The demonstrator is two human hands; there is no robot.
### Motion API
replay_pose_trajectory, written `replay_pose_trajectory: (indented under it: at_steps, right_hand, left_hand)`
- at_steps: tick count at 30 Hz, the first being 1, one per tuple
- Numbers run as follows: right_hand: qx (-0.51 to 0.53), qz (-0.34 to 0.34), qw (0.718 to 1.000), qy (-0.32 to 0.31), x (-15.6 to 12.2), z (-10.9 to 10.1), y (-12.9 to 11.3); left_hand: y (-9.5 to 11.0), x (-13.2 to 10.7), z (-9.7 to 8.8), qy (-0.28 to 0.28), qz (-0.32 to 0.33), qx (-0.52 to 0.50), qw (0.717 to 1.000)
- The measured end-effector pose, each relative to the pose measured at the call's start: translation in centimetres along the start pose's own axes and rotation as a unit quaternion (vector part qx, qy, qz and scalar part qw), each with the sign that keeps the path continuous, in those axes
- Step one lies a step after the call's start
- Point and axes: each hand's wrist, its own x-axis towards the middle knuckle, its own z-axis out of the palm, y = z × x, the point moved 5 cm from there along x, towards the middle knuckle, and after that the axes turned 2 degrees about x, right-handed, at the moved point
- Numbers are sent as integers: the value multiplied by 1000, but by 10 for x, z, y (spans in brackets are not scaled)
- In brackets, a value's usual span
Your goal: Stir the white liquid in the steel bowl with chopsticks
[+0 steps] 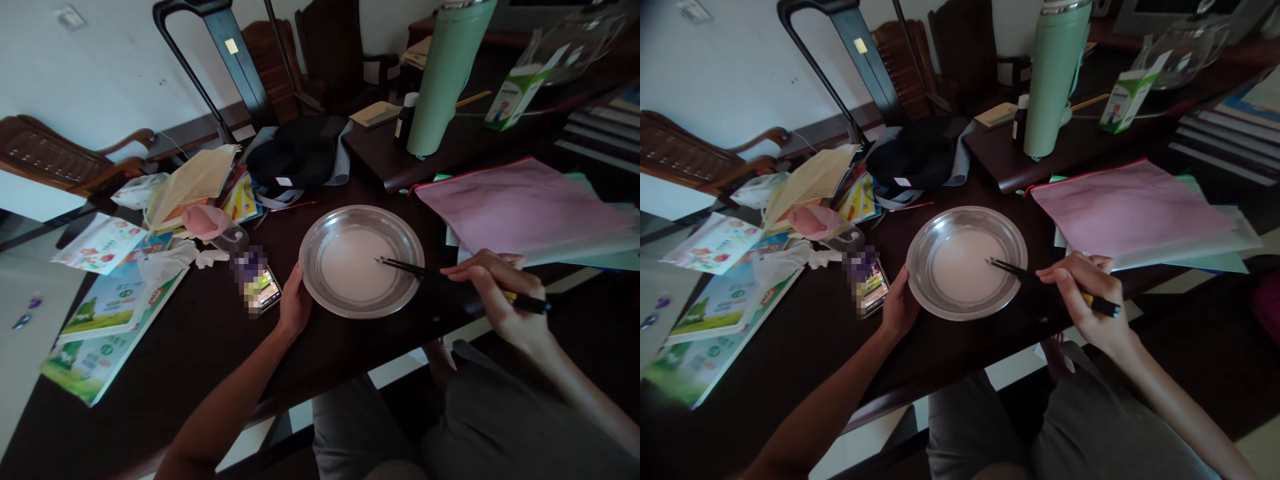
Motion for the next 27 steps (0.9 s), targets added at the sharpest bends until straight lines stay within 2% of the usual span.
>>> replay_pose_trajectory:
  at_steps: [2,4,9,13,16,19,22,24,27]
  right_hand:
    - [36,7,999,0,-1,-6,-2]
    - [66,8,998,-23,-1,-3,-5]
    - [67,-41,989,-123,3,31,-14]
    - [5,-50,989,-136,6,50,-8]
    - [-34,-48,993,-99,7,44,-4]
    - [-48,-33,997,-45,6,23,-4]
    - [-16,-8,1000,-12,3,3,-6]
    - [16,12,1000,-11,0,-3,-7]
    - [59,13,997,-44,0,3,-11]
  left_hand:
    - [0,0,0,1,0,3,1000]
    - [0,0,0,1,0,4,1000]
    - [-2,1,-2,-1,1,0,1000]
    - [-2,1,-3,5,-4,5,1000]
    - [-1,0,-2,0,-5,5,1000]
    - [0,0,0,-4,-3,4,1000]
    - [-1,0,0,-2,-1,4,1000]
    - [-1,0,-1,2,1,2,1000]
    - [0,0,0,2,-5,3,1000]
